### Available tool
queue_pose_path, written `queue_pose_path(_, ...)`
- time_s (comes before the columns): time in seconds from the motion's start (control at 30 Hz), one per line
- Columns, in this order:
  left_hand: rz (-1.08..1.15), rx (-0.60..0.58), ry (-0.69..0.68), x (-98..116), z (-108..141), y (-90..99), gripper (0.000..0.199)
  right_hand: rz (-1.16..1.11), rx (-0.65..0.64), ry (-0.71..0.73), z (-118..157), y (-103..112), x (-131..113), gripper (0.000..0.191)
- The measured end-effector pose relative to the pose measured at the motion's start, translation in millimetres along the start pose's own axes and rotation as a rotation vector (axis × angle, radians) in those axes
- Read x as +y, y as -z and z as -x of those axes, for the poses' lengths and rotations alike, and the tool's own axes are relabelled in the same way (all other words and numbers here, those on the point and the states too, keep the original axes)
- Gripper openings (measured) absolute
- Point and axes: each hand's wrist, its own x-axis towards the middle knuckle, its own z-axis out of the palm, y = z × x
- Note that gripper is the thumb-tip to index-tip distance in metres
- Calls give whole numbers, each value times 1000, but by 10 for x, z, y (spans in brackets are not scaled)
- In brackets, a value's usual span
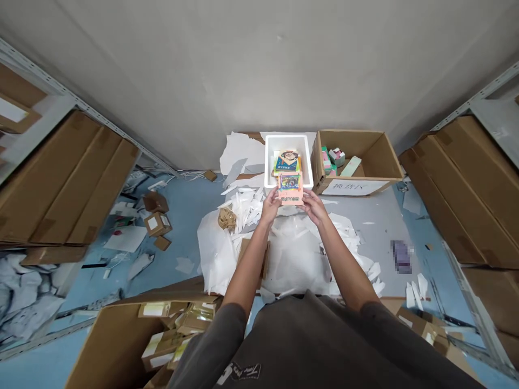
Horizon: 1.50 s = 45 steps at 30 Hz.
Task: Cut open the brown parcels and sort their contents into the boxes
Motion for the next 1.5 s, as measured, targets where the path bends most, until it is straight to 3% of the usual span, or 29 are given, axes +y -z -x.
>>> queue_pose_path(0.13,-111,383,-92,384,-607,-98,67,143,178,93,-696,-115,-269,61)
queue_pose_path(0.2,-181,477,-129,460,-648,-20,61,208,276,89,-799,-60,-305,65)
queue_pose_path(0.27,-246,461,-163,408,-516,91,55,212,294,76,-728,66,-255,67)
queue_pose_path(0.4,-316,387,-140,56,16,207,46,170,320,82,-233,339,1,69)
queue_pose_path(0.57,-336,193,-17,-526,736,111,45,209,400,79,635,554,439,66)
queue_pose_path(0.8,-434,-86,268,-1638,1838,154,47,288,629,-63,1905,1004,1462,62)
queue_pose_path(0.93,-540,-67,400,-2087,2373,310,55,459,640,-150,2415,1290,2007,52)
queue_pose_path(1.1,-618,-42,336,-2425,2659,442,57,827,605,-218,2663,1486,2452,50)
queue_pose_path(1.27,-1074,-153,392,-2620,2667,437,35,1179,647,-442,2727,1622,2726,62)
queue_pose_path(1.33,-1165,-183,413,-2663,2712,436,31,1304,614,-492,2745,1689,2798,57)
queue_pose_path(1.5,-1266,-128,348,-2721,2968,455,29,1468,441,-490,2785,1825,2888,30)
